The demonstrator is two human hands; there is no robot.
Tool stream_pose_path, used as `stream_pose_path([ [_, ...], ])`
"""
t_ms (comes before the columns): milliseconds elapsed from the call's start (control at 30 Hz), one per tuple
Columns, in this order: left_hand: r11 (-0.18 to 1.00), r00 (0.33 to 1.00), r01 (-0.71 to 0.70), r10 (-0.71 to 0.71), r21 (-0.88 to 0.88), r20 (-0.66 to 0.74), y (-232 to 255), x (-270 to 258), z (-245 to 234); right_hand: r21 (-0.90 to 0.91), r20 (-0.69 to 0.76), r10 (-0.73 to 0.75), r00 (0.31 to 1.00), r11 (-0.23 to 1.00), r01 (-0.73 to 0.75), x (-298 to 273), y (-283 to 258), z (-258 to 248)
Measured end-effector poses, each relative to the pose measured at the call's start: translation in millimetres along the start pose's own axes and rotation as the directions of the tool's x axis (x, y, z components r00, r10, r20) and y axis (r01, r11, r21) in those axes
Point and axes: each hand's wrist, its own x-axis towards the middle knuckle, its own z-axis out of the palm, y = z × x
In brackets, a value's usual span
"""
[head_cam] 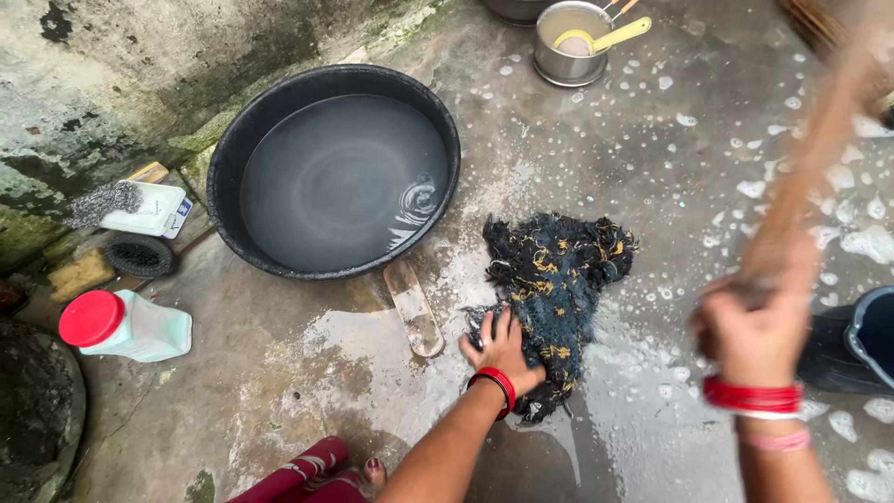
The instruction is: The person washes a dark rug by hand on a concrete floor, using water from containers and a wooden paddle to beat and scrub the material.
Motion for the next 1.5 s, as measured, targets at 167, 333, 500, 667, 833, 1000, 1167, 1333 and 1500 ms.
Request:
stream_pose_path([
  [167, 0.875, 0.815, 0.000, -0.281, -0.485, -0.507, 1.0, 49.7, 8.8, -0.907, -0.020, -0.730, 0.683, 0.301, 0.295, -10.8, 53.8, 40.6],
  [333, 0.769, 0.827, 0.109, -0.421, -0.629, -0.372, 21.6, 119.5, -22.6, -0.658, 0.043, 0.607, 0.794, 0.615, -0.434, -68.6, 107.7, 67.9],
  [500, 0.196, 0.965, -0.072, -0.234, -0.978, -0.118, 76.1, 163.9, -72.2, -0.102, 0.091, 0.490, 0.867, 0.870, -0.482, -7.4, 38.9, 39.5],
  [667, 0.030, 0.893, -0.430, 0.166, -0.902, -0.419, 135.2, 132.3, -148.0, 0.037, 0.005, 0.081, 0.997, 0.996, -0.082, 46.8, -29.4, -26.6],
  [833, 0.340, 0.789, -0.407, 0.598, -0.848, -0.139, 110.3, 94.3, -120.5, 0.603, 0.151, -0.043, 0.988, 0.796, -0.057, 95.2, -12.8, -81.9],
  [1000, 0.930, 0.897, -0.364, 0.333, 0.058, 0.292, 46.4, 35.8, -76.2, -0.200, -0.204, -0.013, 0.979, 0.979, -0.029, 14.8, 47.4, -40.6],
  [1167, 0.983, 0.998, -0.003, -0.008, 0.183, 0.062, 47.0, -32.3, -29.7, -0.801, 0.174, 0.480, 0.860, 0.577, -0.160, -125.4, 129.6, 50.0],
  [1333, 0.966, 0.986, -0.139, 0.156, 0.217, -0.062, 39.2, 38.8, -38.2, -0.372, 0.065, 0.343, 0.937, 0.880, -0.296, -55.3, 52.4, 25.4],
  [1500, 0.915, 0.978, 0.081, 0.004, 0.394, -0.209, 32.6, 78.1, -70.6, -0.280, -0.081, -0.208, 0.975, 0.943, 0.178, -2.4, -14.8, 1.7],
])
